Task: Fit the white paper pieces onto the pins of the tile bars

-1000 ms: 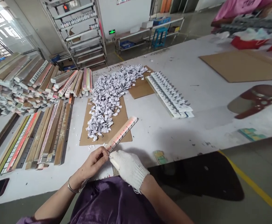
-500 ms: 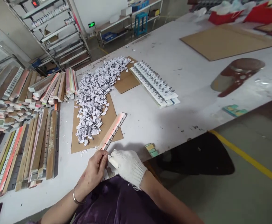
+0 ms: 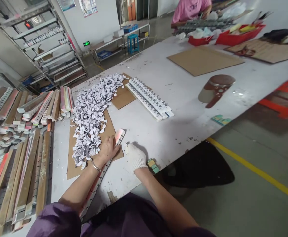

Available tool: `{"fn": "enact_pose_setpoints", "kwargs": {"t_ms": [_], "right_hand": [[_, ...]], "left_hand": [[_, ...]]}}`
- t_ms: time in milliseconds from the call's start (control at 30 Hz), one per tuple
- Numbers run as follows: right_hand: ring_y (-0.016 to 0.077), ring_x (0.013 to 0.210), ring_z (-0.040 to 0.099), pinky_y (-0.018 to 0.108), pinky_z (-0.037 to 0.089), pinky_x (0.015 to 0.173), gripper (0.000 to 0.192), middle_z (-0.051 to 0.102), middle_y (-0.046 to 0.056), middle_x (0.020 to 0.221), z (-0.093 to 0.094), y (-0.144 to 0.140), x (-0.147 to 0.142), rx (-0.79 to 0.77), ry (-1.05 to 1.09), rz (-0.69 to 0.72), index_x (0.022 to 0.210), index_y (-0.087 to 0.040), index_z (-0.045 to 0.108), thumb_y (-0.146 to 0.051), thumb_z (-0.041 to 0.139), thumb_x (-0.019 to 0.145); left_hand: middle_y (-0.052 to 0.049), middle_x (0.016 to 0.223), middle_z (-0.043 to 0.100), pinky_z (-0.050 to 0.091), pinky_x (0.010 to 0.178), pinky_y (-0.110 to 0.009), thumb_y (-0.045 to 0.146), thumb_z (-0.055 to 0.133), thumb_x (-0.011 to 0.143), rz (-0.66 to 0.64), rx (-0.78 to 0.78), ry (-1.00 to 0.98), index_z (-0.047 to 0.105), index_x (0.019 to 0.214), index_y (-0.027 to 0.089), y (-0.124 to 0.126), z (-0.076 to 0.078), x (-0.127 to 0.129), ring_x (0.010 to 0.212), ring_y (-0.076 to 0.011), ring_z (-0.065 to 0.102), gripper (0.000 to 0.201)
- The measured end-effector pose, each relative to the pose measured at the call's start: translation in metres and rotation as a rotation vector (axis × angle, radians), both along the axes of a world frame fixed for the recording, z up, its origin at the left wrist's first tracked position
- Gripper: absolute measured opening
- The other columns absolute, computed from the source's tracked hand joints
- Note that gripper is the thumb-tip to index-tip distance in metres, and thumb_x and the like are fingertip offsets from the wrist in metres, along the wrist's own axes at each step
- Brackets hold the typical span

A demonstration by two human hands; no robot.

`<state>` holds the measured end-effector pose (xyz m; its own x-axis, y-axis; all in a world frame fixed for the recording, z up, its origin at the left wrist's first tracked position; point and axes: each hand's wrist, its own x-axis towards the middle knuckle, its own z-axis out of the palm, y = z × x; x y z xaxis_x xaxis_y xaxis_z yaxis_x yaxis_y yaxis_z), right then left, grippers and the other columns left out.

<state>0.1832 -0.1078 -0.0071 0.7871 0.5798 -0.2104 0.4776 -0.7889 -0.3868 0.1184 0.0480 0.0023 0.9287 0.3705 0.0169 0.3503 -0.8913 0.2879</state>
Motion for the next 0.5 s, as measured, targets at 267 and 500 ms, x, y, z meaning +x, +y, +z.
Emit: {"fn": "enact_pose_setpoints", "kwargs": {"t_ms": [267,500], "right_hand": [[0.022,0.085,0.073,0.027,0.042,0.063,0.029,0.075,0.013,0.096,-0.009,0.0,-0.036,-0.065,-0.08,0.25,0.104,-0.016,0.068,-0.021,0.04,0.101],[0.0179,0.081,0.068,0.03,0.054,0.071,0.031,0.072,0.01,0.096,-0.019,0.005,-0.04,-0.163,-0.098,0.353,0.109,-0.012,0.067,-0.039,0.058,0.098]], "left_hand": [[-0.015,0.115,0.06,0.054,0.096,-0.048,0.033,0.062,0.089,0.078,-0.17,-0.054,0.051,0.122,0.014,-0.022,-0.016,-0.101,0.107,-0.0307,0.062,0.04],[-0.016,0.123,0.058,0.053,0.099,-0.05,0.029,0.063,0.086,0.129,-0.219,-0.115,0.049,0.123,0.015,-0.033,-0.026,-0.112,0.111,-0.0314,0.061,0.043]]}}
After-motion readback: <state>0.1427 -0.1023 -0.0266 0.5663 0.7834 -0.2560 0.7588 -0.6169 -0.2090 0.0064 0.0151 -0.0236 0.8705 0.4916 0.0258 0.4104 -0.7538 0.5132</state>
